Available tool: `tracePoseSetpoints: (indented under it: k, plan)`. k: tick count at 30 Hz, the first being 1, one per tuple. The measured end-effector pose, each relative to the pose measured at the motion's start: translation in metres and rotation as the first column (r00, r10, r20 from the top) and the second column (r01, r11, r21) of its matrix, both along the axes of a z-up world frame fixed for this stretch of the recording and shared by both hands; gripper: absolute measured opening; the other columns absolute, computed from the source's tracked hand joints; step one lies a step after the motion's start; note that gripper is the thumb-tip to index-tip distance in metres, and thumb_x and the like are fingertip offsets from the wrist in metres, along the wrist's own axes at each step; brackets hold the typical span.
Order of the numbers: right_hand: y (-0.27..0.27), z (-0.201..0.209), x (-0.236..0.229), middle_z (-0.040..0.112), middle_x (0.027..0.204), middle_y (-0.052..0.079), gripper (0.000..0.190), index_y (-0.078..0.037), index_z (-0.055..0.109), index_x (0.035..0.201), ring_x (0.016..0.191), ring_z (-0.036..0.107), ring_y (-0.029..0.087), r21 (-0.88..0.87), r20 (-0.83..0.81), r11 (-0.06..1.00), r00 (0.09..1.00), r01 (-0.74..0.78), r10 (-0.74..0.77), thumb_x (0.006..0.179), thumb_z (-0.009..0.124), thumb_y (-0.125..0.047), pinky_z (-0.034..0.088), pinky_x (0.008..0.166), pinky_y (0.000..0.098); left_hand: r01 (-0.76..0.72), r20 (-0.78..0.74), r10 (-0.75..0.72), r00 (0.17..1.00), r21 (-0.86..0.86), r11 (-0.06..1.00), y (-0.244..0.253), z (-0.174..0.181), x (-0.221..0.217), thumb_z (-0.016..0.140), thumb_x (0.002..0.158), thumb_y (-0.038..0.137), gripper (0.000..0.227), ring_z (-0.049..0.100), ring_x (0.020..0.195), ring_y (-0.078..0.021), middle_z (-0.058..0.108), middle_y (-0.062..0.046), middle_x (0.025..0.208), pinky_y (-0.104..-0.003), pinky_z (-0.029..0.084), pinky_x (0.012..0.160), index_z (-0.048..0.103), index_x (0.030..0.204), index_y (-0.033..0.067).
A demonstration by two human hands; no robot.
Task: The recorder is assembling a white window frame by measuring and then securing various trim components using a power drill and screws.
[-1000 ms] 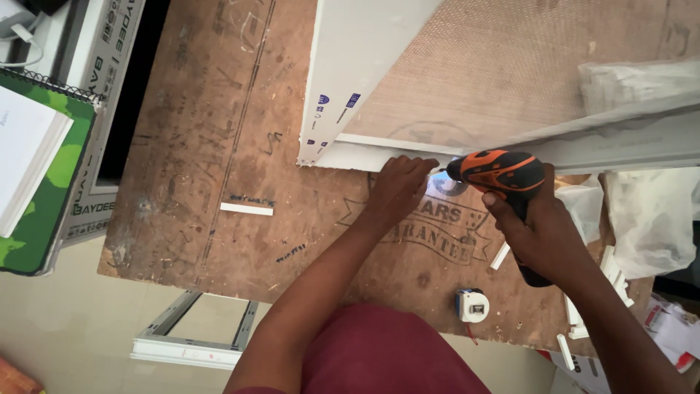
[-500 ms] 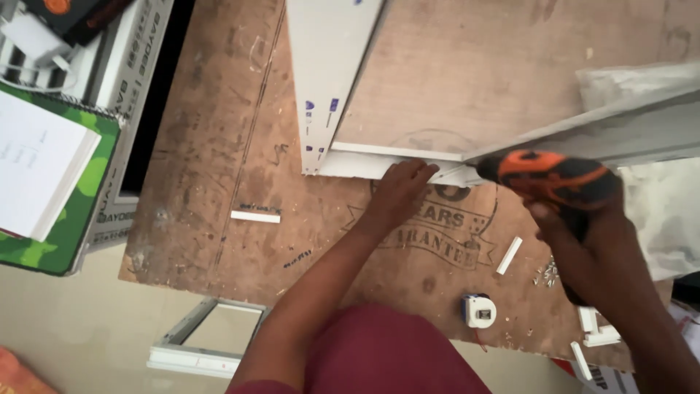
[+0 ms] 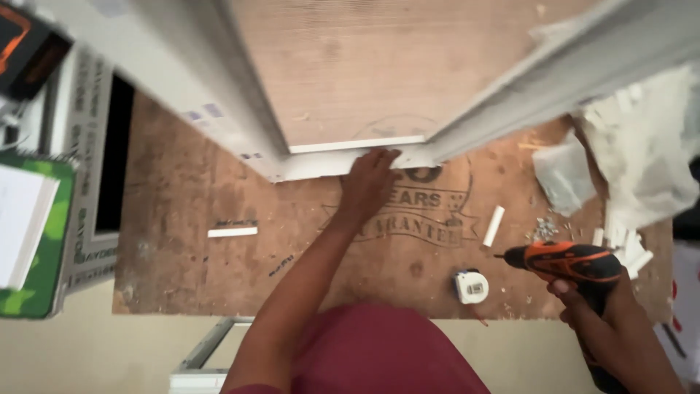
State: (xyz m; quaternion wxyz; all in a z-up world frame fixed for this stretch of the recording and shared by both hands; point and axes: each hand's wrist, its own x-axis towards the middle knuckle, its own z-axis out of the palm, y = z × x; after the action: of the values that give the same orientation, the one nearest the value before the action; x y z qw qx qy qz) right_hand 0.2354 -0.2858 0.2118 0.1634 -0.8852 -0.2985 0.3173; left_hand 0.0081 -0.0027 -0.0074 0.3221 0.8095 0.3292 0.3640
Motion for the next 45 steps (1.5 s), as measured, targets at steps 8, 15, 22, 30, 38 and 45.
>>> tracePoseSetpoints:
  k: [8, 15, 22, 30, 38, 45]
  plan:
    - [-0.056, -0.010, 0.009, 0.069, 0.108, 0.014, 0.055, 0.000, 0.043, 0.138, 0.081, 0.066, 0.021, 0.007, -0.039, 0.957, 0.957, 0.289, -0.288, 0.095, 0.064, -0.028, 0.058, 0.068, 0.0386, 0.170, 0.103, -0.165, 0.981, -0.039, 0.985, -0.037, -0.010, 0.031, 0.066, 0.100, 0.014, 0.019, 0.067, 0.100, -0.0319, 0.064, -0.013, 0.115, -0.045, 0.055, 0.090, 0.064, 0.119, 0.0079]
    - [-0.074, -0.023, 0.019, 0.069, 0.103, 0.014, 0.061, 0.002, 0.039, 0.138, 0.072, 0.064, 0.020, 0.154, -0.079, 0.941, 0.953, 0.302, -0.293, 0.094, 0.063, -0.033, 0.056, 0.060, 0.0368, 0.613, 0.124, -0.601, 0.790, -0.101, 0.784, -0.108, 0.040, 0.136, 0.065, 0.089, 0.011, 0.024, 0.064, 0.098, -0.0368, 0.065, -0.016, 0.103, -0.047, 0.053, 0.083, 0.069, 0.112, 0.0058]
    - [-0.054, 0.001, 0.015, 0.073, 0.094, 0.015, 0.066, -0.002, 0.042, 0.137, 0.069, 0.072, 0.026, -0.074, -0.005, 0.939, 0.941, 0.337, -0.338, 0.094, 0.066, -0.047, 0.059, 0.066, 0.0404, 0.628, -0.161, -0.630, 0.760, -0.073, 0.775, -0.142, 0.010, 0.225, 0.061, 0.089, 0.008, 0.007, 0.064, 0.095, -0.0366, 0.065, -0.015, 0.096, -0.049, 0.053, 0.081, 0.068, 0.090, 0.0063]
    - [-0.053, -0.001, 0.013, 0.073, 0.090, 0.018, 0.072, -0.004, 0.040, 0.142, 0.075, 0.074, 0.029, -0.256, 0.070, 0.922, 0.957, 0.290, -0.281, 0.095, 0.064, -0.053, 0.060, 0.071, 0.0428, 0.612, -0.355, -0.575, 0.737, -0.012, 0.791, -0.154, -0.006, 0.247, 0.063, 0.082, 0.006, 0.005, 0.066, 0.098, -0.0348, 0.065, -0.015, 0.102, -0.047, 0.056, 0.080, 0.066, 0.086, 0.0062]
    - [-0.054, -0.008, 0.002, 0.072, 0.099, 0.012, 0.063, -0.003, 0.040, 0.138, 0.072, 0.072, 0.022, -0.014, -0.007, 0.953, 0.953, 0.304, -0.304, 0.094, 0.067, -0.039, 0.059, 0.065, 0.0372, 0.498, -0.039, -0.525, 0.850, -0.264, 0.826, -0.113, 0.067, 0.134, 0.067, 0.088, 0.006, 0.018, 0.066, 0.101, -0.0362, 0.066, -0.014, 0.103, -0.047, 0.054, 0.086, 0.065, 0.106, 0.0025]
    - [-0.005, 0.002, -0.038, 0.073, 0.095, 0.012, 0.050, 0.002, 0.059, 0.132, 0.066, 0.062, 0.019, 0.269, -0.121, 0.939, 0.975, 0.213, -0.186, 0.091, 0.067, -0.025, 0.053, 0.060, 0.0345, 0.284, 0.278, -0.108, 0.955, -0.738, 0.612, -0.081, 0.028, 0.054, 0.078, 0.088, 0.011, 0.018, 0.073, 0.081, -0.0130, 0.076, -0.008, 0.094, -0.027, 0.060, 0.073, 0.075, 0.102, 0.0011]
